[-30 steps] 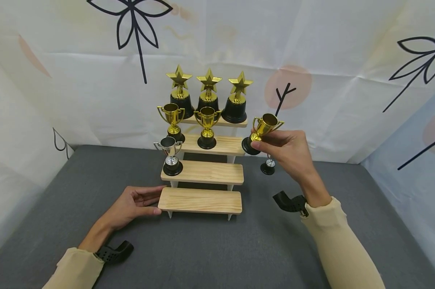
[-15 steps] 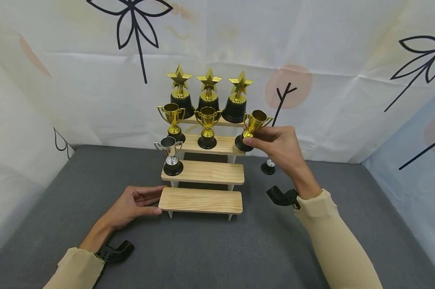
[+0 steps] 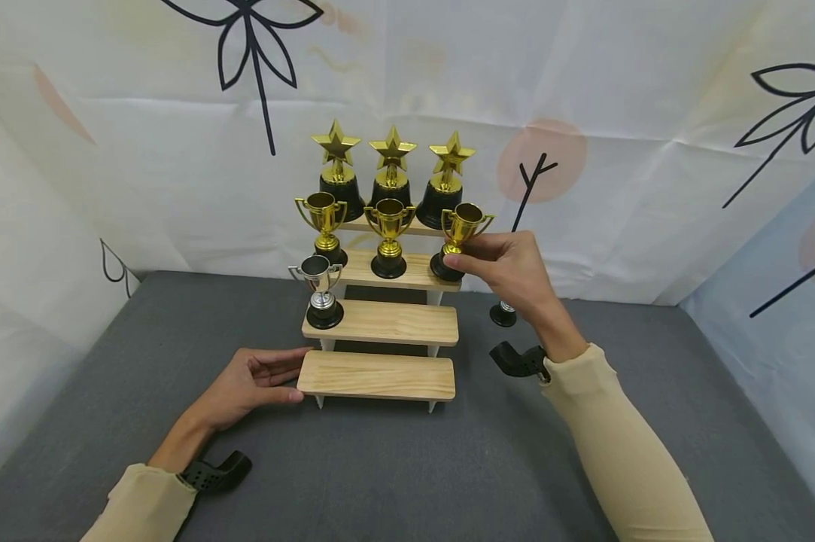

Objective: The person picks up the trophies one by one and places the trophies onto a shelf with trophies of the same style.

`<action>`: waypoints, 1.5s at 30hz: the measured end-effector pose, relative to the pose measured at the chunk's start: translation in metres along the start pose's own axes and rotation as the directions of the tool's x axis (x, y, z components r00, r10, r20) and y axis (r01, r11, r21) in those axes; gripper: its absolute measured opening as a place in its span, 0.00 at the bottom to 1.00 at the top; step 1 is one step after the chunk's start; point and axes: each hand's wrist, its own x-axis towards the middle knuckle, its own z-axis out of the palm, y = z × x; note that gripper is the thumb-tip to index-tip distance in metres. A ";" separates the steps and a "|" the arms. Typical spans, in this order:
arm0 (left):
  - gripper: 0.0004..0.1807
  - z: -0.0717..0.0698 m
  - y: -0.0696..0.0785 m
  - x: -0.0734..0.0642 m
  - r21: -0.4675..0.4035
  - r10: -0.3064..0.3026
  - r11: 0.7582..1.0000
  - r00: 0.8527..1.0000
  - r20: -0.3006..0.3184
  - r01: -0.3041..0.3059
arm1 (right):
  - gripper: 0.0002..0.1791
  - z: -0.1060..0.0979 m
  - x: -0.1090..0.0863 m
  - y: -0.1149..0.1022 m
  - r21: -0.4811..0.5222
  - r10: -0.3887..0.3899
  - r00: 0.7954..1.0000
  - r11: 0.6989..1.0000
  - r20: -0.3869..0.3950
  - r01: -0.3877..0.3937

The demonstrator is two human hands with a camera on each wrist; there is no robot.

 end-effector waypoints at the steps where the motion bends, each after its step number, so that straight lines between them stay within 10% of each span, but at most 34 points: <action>1: 0.36 0.000 0.000 0.000 -0.001 -0.001 1.000 1.000 -0.001 0.001 | 0.15 0.000 0.000 0.000 -0.003 0.001 1.000 1.000 0.002 -0.001; 45: 0.37 0.001 0.003 0.000 0.002 -0.016 1.000 1.000 -0.009 0.016 | 0.16 0.009 0.005 0.007 -0.007 0.024 0.999 1.000 0.023 -0.024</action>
